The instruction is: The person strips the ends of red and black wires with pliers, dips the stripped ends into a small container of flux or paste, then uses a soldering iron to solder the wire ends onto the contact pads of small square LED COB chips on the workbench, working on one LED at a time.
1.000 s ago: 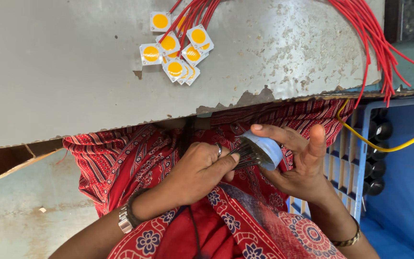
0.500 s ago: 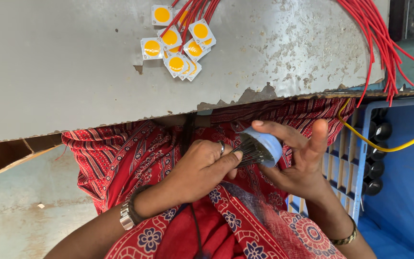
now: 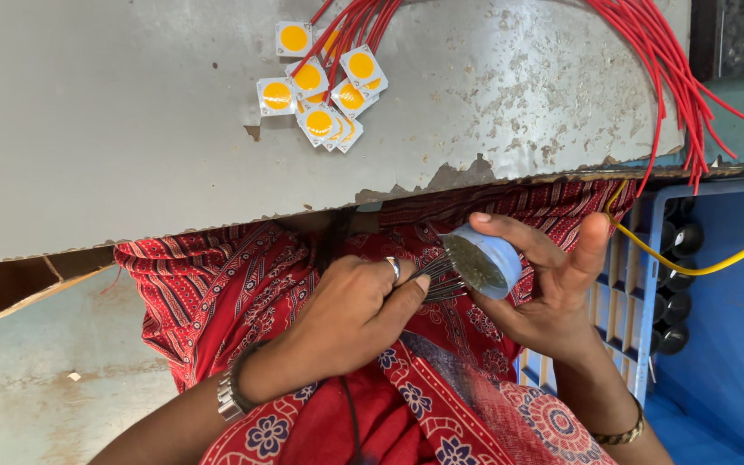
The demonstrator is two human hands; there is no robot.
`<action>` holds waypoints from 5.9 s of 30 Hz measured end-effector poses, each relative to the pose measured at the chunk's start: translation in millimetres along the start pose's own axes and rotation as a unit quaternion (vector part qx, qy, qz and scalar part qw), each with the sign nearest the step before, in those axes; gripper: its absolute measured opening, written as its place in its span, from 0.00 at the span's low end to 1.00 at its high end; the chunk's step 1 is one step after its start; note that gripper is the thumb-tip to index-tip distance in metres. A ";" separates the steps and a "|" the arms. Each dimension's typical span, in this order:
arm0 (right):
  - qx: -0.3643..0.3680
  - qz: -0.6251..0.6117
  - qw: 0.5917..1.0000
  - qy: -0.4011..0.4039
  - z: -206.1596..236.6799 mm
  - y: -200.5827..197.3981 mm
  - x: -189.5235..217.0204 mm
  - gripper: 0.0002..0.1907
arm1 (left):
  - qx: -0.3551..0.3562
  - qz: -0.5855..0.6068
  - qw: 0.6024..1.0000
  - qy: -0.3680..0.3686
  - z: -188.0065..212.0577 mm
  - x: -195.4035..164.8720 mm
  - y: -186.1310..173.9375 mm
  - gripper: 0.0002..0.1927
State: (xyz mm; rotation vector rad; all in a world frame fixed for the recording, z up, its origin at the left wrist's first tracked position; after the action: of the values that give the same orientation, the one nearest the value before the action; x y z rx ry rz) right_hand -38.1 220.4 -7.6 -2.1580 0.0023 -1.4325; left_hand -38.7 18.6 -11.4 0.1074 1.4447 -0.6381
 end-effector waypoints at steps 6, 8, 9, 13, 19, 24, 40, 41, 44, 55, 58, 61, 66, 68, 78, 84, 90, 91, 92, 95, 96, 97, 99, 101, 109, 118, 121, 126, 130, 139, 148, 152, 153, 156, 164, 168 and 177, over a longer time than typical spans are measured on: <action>-0.005 0.024 1.000 0.007 -2.9 -1.1 5.3 0.72 | -0.019 -0.013 1.000 -0.012 1.9 -5.5 -6.1 0.07; -0.002 0.030 1.000 0.006 -2.9 -1.3 6.7 0.73 | -0.041 -0.001 0.999 0.025 2.7 -10.2 -8.5 0.07; 0.000 0.033 0.999 0.006 -2.8 -1.4 6.9 0.73 | -0.041 -0.003 0.999 0.022 2.8 -9.6 -8.4 0.07; 0.000 0.017 1.000 0.003 -3.3 -0.4 4.4 0.73 | -0.049 -0.006 0.998 0.028 2.4 -7.6 -8.8 0.07; 0.007 0.013 1.000 -0.006 -5.0 0.8 3.8 0.73 | -0.047 -0.009 0.999 0.005 2.8 -2.2 -5.7 0.07; 0.011 0.011 1.000 -0.015 -6.4 3.0 7.9 0.72 | -0.067 0.004 0.998 0.009 2.6 0.3 -5.0 0.07; 0.016 -0.001 0.999 -0.034 -13.1 3.8 8.3 0.70 | -0.025 -0.016 1.000 -0.009 1.0 -1.9 -5.2 0.06; 0.017 -0.005 0.999 -0.036 -13.1 4.0 8.8 0.70 | -0.024 -0.017 1.000 -0.011 0.9 -1.9 -5.1 0.06; 0.018 -0.006 0.999 -0.034 -13.1 4.0 10.6 0.70 | -0.023 -0.005 1.000 -0.010 0.7 -1.7 -5.3 0.06; 0.023 0.030 0.998 -0.059 -18.3 6.0 18.1 0.71 | -0.063 0.015 0.998 -0.003 3.2 1.8 -6.6 0.07; 0.026 0.040 0.997 -0.061 -19.2 7.8 19.6 0.71 | -0.072 0.008 0.997 -0.002 4.1 2.6 -6.0 0.08; 0.026 0.049 0.997 -0.058 -19.5 8.6 21.2 0.72 | -0.078 0.001 0.997 -0.007 4.7 4.0 -5.6 0.08; 0.037 0.055 0.996 -0.056 -21.0 10.7 21.7 0.73 | -0.081 0.000 0.997 -0.020 4.8 6.0 -4.6 0.09; 0.041 0.045 0.997 -0.056 -21.5 11.9 21.3 0.73 | -0.084 0.000 0.996 -0.015 4.6 5.5 -4.6 0.09; 0.045 0.041 0.997 -0.051 -17.4 12.7 15.7 0.73 | -0.086 -0.010 0.996 0.006 4.5 4.6 -4.8 0.09; 0.012 0.010 1.000 -0.023 -14.3 0.5 6.0 0.72 | -0.080 0.007 0.997 -0.021 4.7 6.9 -7.2 0.08; 0.008 0.002 1.000 -0.015 -11.5 -0.5 2.9 0.71 | -0.067 0.005 0.997 -0.026 3.7 6.7 -7.9 0.06; 0.007 0.001 1.000 -0.016 -11.5 -0.3 3.2 0.71 | -0.065 0.001 0.998 -0.022 3.7 6.0 -8.0 0.06; 0.006 0.000 1.000 -0.017 -11.7 0.0 3.5 0.71 | -0.063 -0.003 0.998 -0.019 3.6 5.4 -8.1 0.06; 0.013 0.002 1.000 -0.022 -11.7 1.0 6.7 0.71 | -0.065 -0.011 0.998 0.009 5.8 -0.1 -8.6 0.07; 0.017 0.002 1.000 -0.023 -11.9 1.8 7.7 0.72 | -0.062 -0.015 0.998 0.004 6.0 0.2 -8.1 0.08; 0.020 0.003 0.999 -0.026 -12.1 3.0 8.6 0.72 | -0.059 -0.019 0.998 -0.001 5.8 0.8 -7.7 0.08; 0.026 0.004 0.999 -0.032 -12.6 5.0 10.5 0.72 | -0.053 -0.028 0.998 -0.005 5.6 1.3 -6.7 0.09; 0.034 0.015 0.999 -0.028 -12.4 5.8 11.6 0.72 | -0.048 -0.040 0.998 -0.003 5.8 1.2 -5.8 0.09; 0.076 0.000 0.996 -0.036 -12.9 10.0 12.5 0.72 | -0.035 -0.045 0.998 -0.003 4.4 0.5 -5.4 0.07; 0.102 -0.005 0.994 -0.031 -12.4 11.9 13.0 0.72 | -0.027 -0.057 0.998 -0.002 1.6 -0.9 -5.0 0.06; 0.105 -0.005 0.994 -0.031 -12.4 12.2 12.3 0.72 | -0.021 -0.064 0.998 -0.011 0.8 0.1 -4.4 0.06; 0.100 -0.019 0.994 -0.025 -9.4 12.4 7.1 0.71 | -0.020 -0.058 0.998 -0.011 0.3 1.1 -4.1 0.07; 0.079 -0.038 0.996 -0.015 -5.5 11.4 0.7 0.71 | -0.018 -0.028 0.999 -0.024 2.0 3.2 -4.7 0.06; 0.038 -0.038 0.999 0.003 2.3 4.2 -6.6 0.71 | -0.024 0.013 0.999 -0.042 4.0 7.5 -7.9 0.07; 0.051 -0.089 0.995 0.004 4.8 9.3 -4.4 0.70 | -0.035 0.024 0.999 -0.028 5.3 7.7 -8.9 0.07; 0.062 -0.090 0.994 -0.008 4.4 10.4 -1.4 0.70 | -0.022 0.039 0.998 -0.043 6.2 9.0 -8.8 0.06; 0.062 -0.093 0.994 -0.010 4.4 10.5 -0.8 0.70 | -0.023 0.042 0.998 -0.044 6.5 9.0 -9.3 0.05; 0.060 -0.094 0.994 -0.007 3.2 10.2 -1.8 0.70 | -0.028 0.051 0.997 -0.048 6.5 9.5 -10.2 0.05; 0.060 -0.090 0.994 -0.008 0.9 11.1 0.4 0.71 | -0.038 0.054 0.997 -0.047 5.7 9.6 -8.9 0.05; 0.067 -0.082 0.994 -0.012 -1.0 11.8 2.1 0.71 | -0.036 0.050 0.997 -0.054 5.2 9.6 -6.8 0.06; 0.058 -0.064 0.996 -0.014 -0.6 11.9 0.5 0.71 | -0.038 0.041 0.998 -0.041 6.5 9.8 -7.2 0.05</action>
State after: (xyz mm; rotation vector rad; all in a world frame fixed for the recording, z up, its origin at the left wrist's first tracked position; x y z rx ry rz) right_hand -35.0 209.9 -12.2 -2.1158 -0.2271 -1.4361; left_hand -36.3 6.4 -17.4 0.0792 1.3759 -0.5153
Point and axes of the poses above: each hand's wrist, its own z-axis away from the middle knuckle, its own y-axis out of the palm, x = y × z, the point moved 6 cm from there along -z, towards the middle knuckle, and after that the axes turned 5 degrees about -z, right-handed, at the moved point
